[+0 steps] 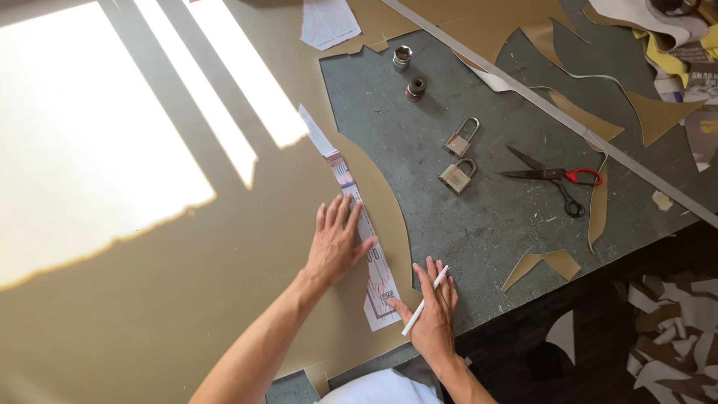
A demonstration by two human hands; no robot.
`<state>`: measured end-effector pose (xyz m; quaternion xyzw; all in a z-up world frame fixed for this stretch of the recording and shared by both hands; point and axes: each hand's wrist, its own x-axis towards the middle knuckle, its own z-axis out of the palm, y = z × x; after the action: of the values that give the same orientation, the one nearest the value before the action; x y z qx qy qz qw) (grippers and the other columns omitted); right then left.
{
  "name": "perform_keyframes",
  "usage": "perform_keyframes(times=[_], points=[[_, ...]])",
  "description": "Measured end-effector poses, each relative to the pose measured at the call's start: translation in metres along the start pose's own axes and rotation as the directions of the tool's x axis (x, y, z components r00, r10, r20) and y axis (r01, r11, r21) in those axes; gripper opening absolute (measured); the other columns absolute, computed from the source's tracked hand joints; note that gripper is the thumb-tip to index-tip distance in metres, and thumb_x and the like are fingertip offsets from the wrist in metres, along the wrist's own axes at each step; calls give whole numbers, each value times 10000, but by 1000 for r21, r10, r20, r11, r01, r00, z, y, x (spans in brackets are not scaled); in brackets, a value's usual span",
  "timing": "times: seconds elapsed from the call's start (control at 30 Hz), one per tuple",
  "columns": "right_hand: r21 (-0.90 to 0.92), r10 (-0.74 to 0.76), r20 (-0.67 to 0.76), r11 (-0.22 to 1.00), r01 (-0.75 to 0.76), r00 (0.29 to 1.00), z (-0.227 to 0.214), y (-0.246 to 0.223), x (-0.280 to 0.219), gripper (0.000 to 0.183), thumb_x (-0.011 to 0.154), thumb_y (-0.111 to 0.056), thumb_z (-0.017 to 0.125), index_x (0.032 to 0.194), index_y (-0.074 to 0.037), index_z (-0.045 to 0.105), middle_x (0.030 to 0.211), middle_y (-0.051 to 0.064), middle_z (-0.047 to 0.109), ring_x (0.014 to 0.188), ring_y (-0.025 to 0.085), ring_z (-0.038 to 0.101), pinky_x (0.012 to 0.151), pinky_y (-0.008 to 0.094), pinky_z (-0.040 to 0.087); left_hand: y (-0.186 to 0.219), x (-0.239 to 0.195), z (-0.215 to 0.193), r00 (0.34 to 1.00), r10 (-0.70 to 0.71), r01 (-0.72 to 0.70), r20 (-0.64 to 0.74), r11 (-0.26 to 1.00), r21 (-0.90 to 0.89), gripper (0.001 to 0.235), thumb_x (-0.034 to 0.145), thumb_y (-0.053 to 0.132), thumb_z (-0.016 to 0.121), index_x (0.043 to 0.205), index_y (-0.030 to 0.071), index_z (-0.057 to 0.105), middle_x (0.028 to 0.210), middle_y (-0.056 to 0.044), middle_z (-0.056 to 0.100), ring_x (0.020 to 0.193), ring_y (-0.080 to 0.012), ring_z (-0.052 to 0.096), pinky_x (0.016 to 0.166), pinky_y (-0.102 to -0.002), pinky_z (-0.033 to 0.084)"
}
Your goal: The person places a white paper template on a large sheet of beige material, secures it with small weights, and uses scissors to cut around the template. After cutting, the person removes the template and scrap pieces, then uses a ruler and pencil to mark a straight line on the remaining material.
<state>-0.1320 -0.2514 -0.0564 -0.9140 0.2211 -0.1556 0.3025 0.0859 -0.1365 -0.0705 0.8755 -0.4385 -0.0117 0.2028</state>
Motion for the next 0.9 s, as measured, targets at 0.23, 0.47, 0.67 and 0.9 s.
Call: perform_keyframes(times=[0.23,0.47,0.67,0.9], points=[[2,-8,1,1000,8,1000,8,8,-1,862,763,-409,828,1427,10,471,1542,310,387,1500,438,277,1208,584,153,-60,52,12,998,11,-3,-61,991,130,715,991,537,556,1502,51,440,1600,-171,360,1505,-352,279,1216,-586,180],[6,-4,-3,1000,4,1000,7,2,-1,881,771,-405,827,1448,20,457,1557,337,365,1507,459,254,1203,598,147,-86,75,6,1000,-20,20,-3,982,187,773,989,563,544,1555,65,375,1638,-149,317,1528,-313,234,1223,-586,166],[22,13,-31,1000,-12,999,8,5,2,878,782,-399,843,1466,-8,456,1590,323,359,1519,463,261,1219,588,164,-95,76,0,997,-26,6,79,970,244,825,966,595,556,1579,85,344,1668,-107,276,1540,-284,199,1212,-606,155],[32,43,2,999,-43,999,1,9,1,907,789,-377,870,1487,2,433,1603,334,322,1534,472,225,1222,599,143,-101,77,-1,999,17,-22,31,986,168,837,1004,590,583,1597,45,356,1692,-100,283,1565,-302,179,1231,-615,123]])
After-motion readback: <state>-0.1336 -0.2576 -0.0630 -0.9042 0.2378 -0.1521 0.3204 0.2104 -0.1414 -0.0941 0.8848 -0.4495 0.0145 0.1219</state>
